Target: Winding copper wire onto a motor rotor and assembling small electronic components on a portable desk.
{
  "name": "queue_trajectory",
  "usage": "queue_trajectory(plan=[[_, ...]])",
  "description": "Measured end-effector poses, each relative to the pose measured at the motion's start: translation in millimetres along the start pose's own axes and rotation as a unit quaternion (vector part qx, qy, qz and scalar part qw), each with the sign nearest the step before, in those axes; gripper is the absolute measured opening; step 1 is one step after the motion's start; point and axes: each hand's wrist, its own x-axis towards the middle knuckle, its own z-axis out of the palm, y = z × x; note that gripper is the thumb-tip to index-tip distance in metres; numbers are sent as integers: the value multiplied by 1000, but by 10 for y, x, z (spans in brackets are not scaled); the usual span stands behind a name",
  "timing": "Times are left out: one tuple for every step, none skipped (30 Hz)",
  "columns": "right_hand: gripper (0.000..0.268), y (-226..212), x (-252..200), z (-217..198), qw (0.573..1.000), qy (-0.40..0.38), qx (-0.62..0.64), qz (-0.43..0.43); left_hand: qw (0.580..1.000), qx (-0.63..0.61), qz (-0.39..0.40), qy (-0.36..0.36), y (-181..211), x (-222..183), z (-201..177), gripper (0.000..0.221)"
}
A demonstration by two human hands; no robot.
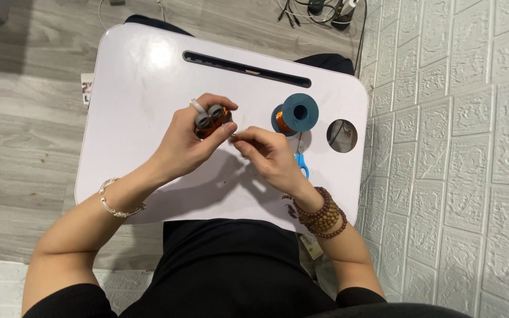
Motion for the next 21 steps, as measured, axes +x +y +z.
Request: queue_trajectory(plan=[[16,-21,18,-22,1000,-4,0,1,1000,-1,-2,4,-59,14,-24,23],[16,-43,37,-44,1000,-15,-7,-8,1000,-19,-12,-6,-117,27,-49,26],[16,-65,51,-64,999,-26,-14,-18,999,-37,-22,-17,-174,35,-72,28],[16,-69,51,-75,999,-29,-12,-16,999,-37,-25,-13,-186,24,-65,28],[15,-70,55,-86,1000,-25,-2,-12,994,-94,-54,-17,-201,20,-61,27],[15,-72,58,-98,1000,-20,7,-8,985,-150,-83,-20,-215,16,-55,28],[15,-91,64,-109,1000,-23,8,-7,985,-150,-83,-18,-180,32,-68,28],[16,-113,68,-123,1000,-21,14,-6,979,-181,-87,-32,-143,48,-77,38],[17,-134,70,-139,1000,-18,20,-4,972,-211,-91,-48,-105,73,-87,48],[17,-113,65,-172,1000,-18,21,-4,972,-211,-92,-48,-131,77,-118,48],[16,-94,55,-211,1000,-10,24,2,973,-206,-96,-45,-158,85,-142,42],[15,-76,43,-252,1000,-2,28,8,973,-201,-101,-42,-184,93,-164,37],[15,-109,39,-277,1000,-2,28,8,973,-201,-102,-42,-163,106,-190,37],[14,-142,36,-301,1000,8,11,8,979,-181,-95,-18,-142,118,-219,34],[14,-176,36,-321,1000,18,-7,8,983,-161,-88,6,-122,128,-251,31],[14,-196,17,-347,1000,18,-6,9,983,-161,-89,6,-79,149,-274,31],[15,-217,3,-380,998,15,-51,22,983,-147,-111,21,-32,180,-296,27],[15,-239,-13,-412,995,12,-96,36,981,-134,-133,35,15,210,-317,25],[15,-224,-8,-434,995,12,-96,36,981,-134,-133,35,49,204,-314,25],[15,-209,-2,-455,995,9,-99,21,982,-127,-134,27,81,198,-311,26],[16,-194,3,-479,995,5,-102,6,983,-121,-135,19,113,191,-306,28]])
